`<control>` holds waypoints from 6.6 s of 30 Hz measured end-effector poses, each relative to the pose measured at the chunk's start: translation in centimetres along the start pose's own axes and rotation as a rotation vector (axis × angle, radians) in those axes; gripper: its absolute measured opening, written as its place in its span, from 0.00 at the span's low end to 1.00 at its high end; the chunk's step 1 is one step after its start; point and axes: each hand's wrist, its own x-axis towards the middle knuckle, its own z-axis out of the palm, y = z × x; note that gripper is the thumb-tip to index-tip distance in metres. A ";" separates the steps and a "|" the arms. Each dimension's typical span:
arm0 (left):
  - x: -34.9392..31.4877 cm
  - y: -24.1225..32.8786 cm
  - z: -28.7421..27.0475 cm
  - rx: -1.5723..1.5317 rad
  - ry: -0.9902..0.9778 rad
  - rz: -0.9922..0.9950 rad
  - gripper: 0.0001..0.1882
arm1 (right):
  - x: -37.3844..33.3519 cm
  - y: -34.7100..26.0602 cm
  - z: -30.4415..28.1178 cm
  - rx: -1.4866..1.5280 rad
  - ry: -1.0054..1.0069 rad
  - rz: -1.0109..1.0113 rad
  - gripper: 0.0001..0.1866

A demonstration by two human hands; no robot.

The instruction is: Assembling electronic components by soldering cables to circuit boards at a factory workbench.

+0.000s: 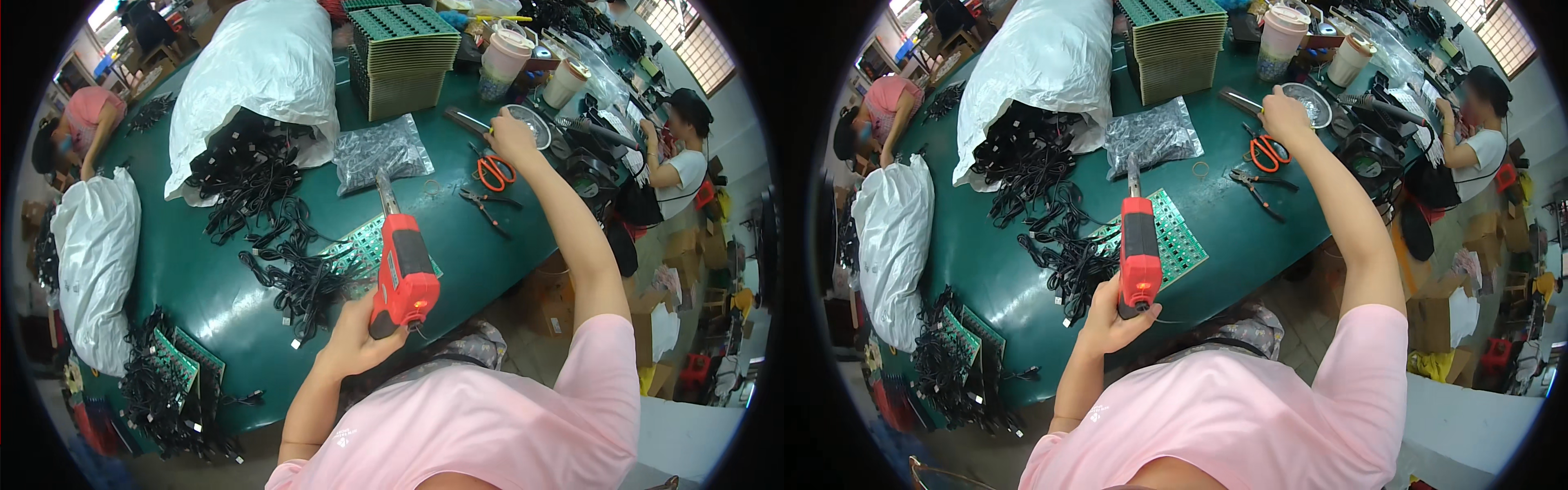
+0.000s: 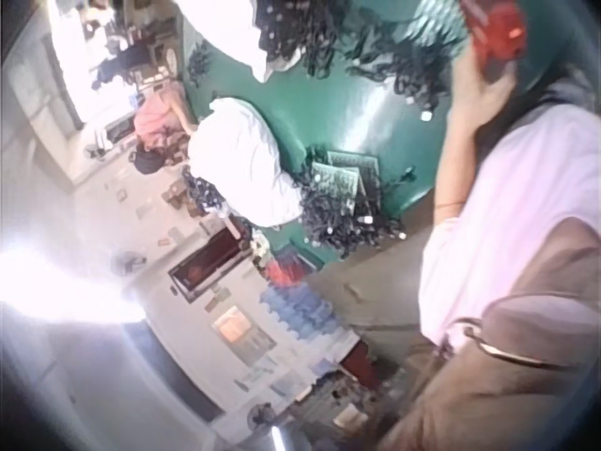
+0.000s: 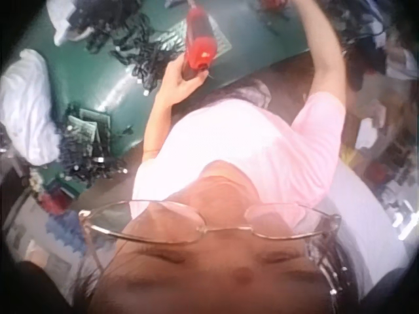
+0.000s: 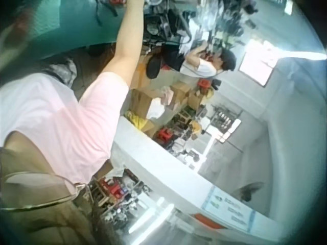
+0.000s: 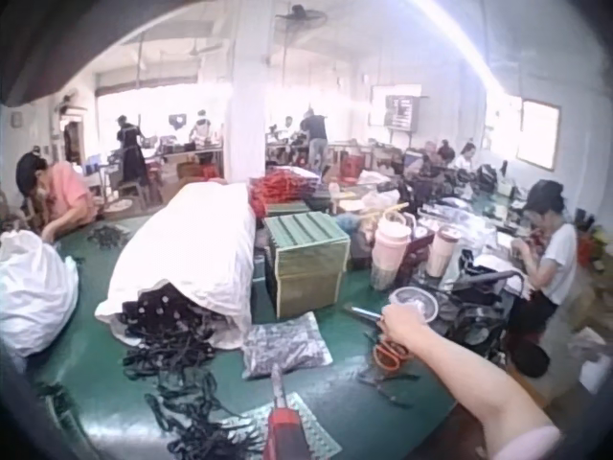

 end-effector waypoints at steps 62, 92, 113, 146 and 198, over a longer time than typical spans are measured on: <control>9.9 -6.2 6.9 -1.696 -0.038 -0.578 0.12 | -16.7 3.3 -8.4 0.860 -0.330 0.457 0.19; 8.6 -4.0 8.7 -0.618 0.298 -0.616 0.13 | -24.4 -5.0 -1.9 0.790 0.067 0.309 0.16; 8.8 -3.8 8.7 -0.548 0.290 -0.611 0.14 | -22.8 -5.5 -2.8 0.501 -0.379 0.384 0.11; 8.6 -3.8 8.8 -0.512 0.306 -0.592 0.12 | -19.9 -1.9 -6.8 0.554 -0.199 0.426 0.16; 8.4 -3.6 8.3 -0.323 0.177 -0.627 0.14 | -5.4 -1.8 -15.9 -0.397 -0.476 -0.608 0.05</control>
